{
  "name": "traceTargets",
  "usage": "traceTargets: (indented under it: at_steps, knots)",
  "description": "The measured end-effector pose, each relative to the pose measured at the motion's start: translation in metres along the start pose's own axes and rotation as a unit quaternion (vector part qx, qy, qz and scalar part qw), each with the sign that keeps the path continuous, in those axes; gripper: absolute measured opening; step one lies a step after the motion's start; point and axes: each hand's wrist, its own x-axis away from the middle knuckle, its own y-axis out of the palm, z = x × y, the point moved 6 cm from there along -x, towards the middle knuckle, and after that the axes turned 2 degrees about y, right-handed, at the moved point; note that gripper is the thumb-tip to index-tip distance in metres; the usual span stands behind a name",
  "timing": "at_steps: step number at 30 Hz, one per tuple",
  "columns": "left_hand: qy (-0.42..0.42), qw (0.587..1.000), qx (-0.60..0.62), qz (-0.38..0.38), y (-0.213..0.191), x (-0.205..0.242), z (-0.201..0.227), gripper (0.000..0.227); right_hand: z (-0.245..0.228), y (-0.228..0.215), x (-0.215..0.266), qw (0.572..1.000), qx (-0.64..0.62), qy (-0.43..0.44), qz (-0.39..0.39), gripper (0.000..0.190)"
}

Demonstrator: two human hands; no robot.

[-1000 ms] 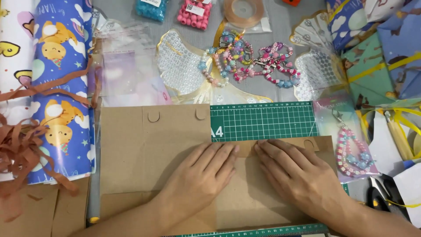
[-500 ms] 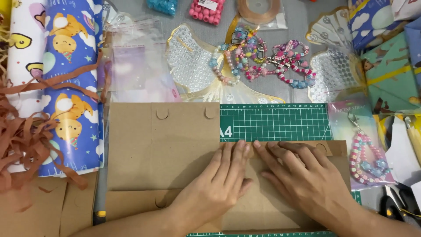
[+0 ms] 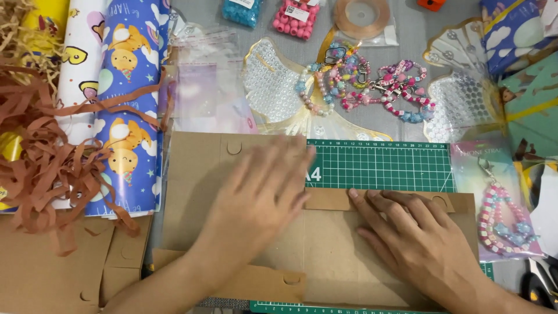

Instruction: Folding and assembling a cardboard box from a flat template on a craft table.

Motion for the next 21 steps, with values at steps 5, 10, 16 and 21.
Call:
traceTargets:
  at_steps: [5,10,16,21]
  knots:
    - [-0.117,0.989,-0.031,-0.083,0.028,0.012,-0.05,0.079,-0.001,0.0,0.002,1.0,0.005,-0.015,-0.007,0.055]
    - [-0.067,0.995,0.05,-0.062,0.01,0.003,-0.059,0.049,-0.002,-0.002,0.001,1.0,-0.002,-0.018,0.0,0.054]
    - [-0.051,0.983,0.135,-0.118,-0.009,0.023,-0.029,0.04,-0.001,0.001,0.003,1.0,-0.014,-0.018,0.001,0.055]
    - [-0.026,0.99,0.037,-0.136,-0.009,0.038,0.005,0.059,-0.002,0.001,0.004,1.0,0.016,-0.017,-0.007,0.057]
